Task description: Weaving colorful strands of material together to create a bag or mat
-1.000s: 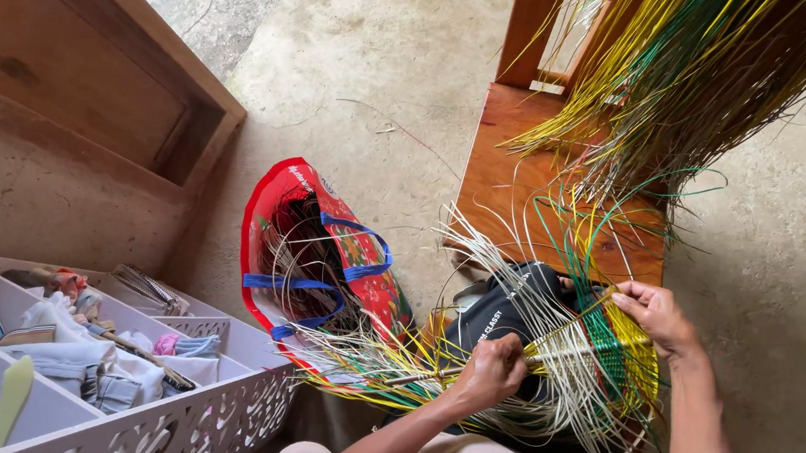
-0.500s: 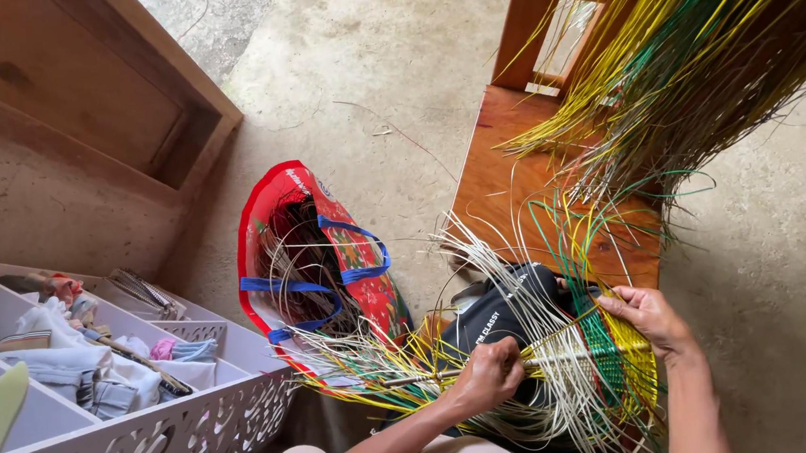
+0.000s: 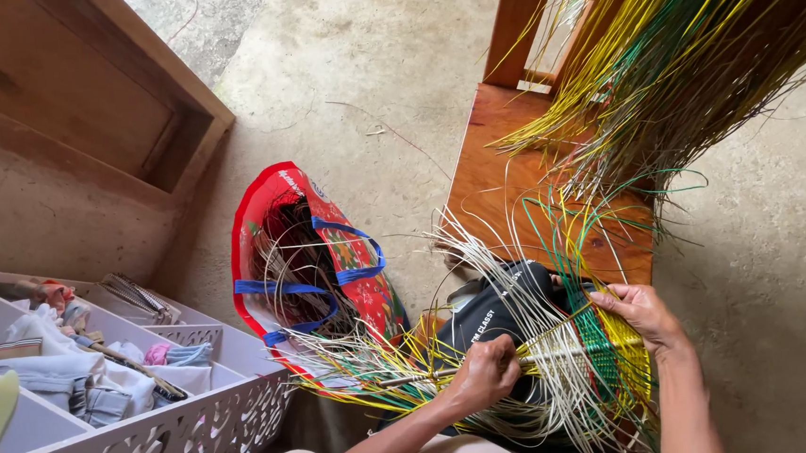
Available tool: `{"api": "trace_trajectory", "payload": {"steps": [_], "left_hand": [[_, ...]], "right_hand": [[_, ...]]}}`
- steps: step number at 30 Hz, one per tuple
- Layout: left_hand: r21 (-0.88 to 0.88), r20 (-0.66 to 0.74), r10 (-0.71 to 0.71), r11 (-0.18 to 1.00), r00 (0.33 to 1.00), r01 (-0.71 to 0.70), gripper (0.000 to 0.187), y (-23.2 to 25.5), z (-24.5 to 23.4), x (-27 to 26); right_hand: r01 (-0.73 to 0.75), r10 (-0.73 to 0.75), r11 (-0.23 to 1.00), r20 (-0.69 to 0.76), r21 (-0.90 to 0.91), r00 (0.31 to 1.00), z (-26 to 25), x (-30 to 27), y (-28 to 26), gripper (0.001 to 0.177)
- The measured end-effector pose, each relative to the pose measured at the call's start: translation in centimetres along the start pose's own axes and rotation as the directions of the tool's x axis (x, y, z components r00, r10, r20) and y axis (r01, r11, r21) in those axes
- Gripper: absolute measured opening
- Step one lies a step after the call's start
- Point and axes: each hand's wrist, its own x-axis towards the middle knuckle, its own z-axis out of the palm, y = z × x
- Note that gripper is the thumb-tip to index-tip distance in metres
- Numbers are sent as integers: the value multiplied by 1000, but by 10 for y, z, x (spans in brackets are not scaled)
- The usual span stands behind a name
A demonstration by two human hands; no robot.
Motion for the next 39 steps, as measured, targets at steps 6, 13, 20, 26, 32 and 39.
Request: {"api": "trace_trajectory", "payload": {"steps": [6, 13, 20, 26, 32, 39], "left_hand": [[27, 10, -55, 998, 998, 54, 11, -1, -2, 2], [82, -9, -100, 992, 995, 100, 9, -36, 5, 0], [80, -5, -146, 986, 989, 146, 5, -31, 3, 3], [120, -11, -125, 985, 992, 125, 6, -32, 2, 5], [320, -108, 175, 938, 979, -132, 7, 5, -3, 10], [594, -126, 343, 778, 931, -206, 11, -32, -2, 16]], "right_hand": [[8, -9, 1000, -39, -4, 999, 12, -5, -11, 26], [119, -164, 971, -215, -209, 963, -2, -14, -10, 42], [149, -175, 975, -154, -166, 972, -12, -4, 25, 16], [150, -290, 882, -263, -446, 920, -10, 12, 31, 15], [62, -413, 783, -443, -619, 795, -35, 31, 92, 9], [200, -423, 889, -570, -413, 704, -36, -11, 107, 15]]}}
